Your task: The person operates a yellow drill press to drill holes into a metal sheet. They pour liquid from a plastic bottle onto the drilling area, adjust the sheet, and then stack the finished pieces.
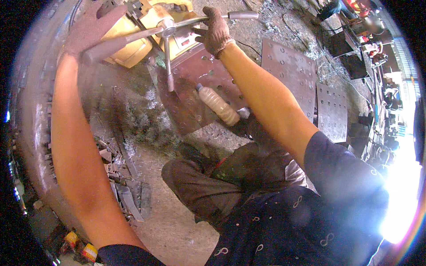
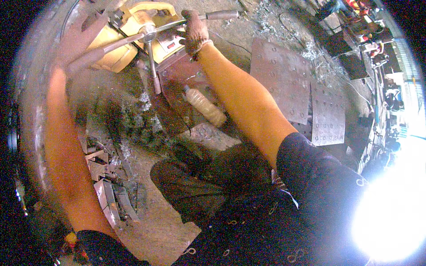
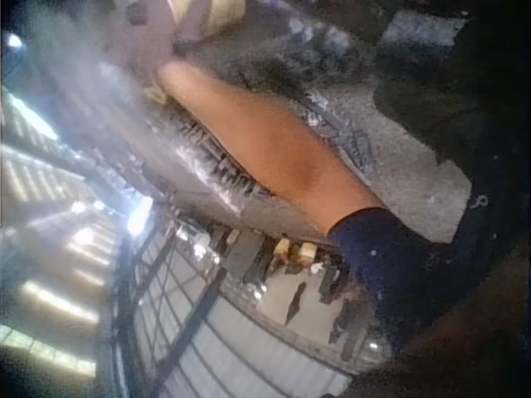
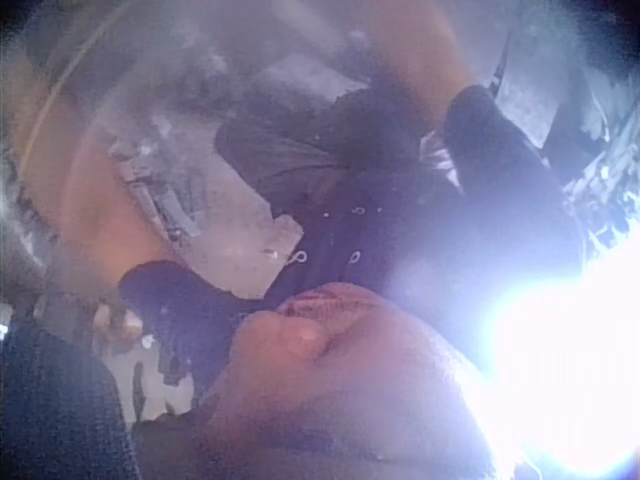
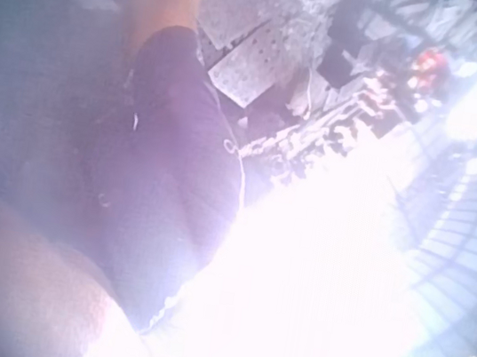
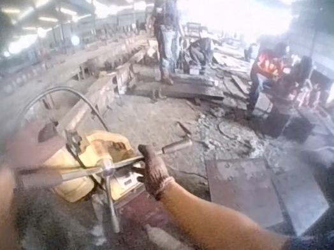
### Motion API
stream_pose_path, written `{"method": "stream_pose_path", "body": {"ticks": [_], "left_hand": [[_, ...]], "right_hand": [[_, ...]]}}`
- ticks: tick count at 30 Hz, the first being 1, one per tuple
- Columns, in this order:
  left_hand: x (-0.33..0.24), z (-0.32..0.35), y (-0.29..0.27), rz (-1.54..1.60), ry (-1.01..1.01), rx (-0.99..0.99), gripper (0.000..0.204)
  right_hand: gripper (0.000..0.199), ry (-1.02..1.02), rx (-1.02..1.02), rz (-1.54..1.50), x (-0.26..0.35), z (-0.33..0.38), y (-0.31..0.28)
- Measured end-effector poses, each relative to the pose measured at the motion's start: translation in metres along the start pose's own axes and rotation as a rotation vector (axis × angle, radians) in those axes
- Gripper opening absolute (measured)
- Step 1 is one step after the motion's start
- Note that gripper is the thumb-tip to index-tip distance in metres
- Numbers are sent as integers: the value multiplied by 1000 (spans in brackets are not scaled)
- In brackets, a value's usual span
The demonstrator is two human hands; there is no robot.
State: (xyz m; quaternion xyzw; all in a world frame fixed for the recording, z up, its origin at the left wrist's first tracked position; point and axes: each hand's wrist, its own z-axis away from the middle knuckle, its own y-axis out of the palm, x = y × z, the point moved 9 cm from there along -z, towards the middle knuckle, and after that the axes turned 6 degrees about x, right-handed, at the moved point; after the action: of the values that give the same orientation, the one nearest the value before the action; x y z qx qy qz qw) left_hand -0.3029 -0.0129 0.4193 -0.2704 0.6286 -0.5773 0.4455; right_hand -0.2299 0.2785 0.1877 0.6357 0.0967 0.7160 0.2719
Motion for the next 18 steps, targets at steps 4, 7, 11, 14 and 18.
{"method": "stream_pose_path", "body": {"ticks": [4, 7, 11, 14, 18], "left_hand": [[-14, 7, -12, 193, 18, 50, 62], [-91, 60, -32, -328, 249, -87, 60], [-80, 84, 6, -686, 88, -111, 60], [-37, 86, 5, -259, -249, -249, 66], [-27, 80, 0, 182, -292, -340, 78]], "right_hand": [[73, 61, -177, 193, 23, 9, -15], [91, -163, -218, 463, 47, 18, -29], [112, -34, 18, 997, 7, 93, -10], [119, 127, 47, 1484, -75, 154, -54], [122, 367, 80, 1533, -115, 215, -97]]}}
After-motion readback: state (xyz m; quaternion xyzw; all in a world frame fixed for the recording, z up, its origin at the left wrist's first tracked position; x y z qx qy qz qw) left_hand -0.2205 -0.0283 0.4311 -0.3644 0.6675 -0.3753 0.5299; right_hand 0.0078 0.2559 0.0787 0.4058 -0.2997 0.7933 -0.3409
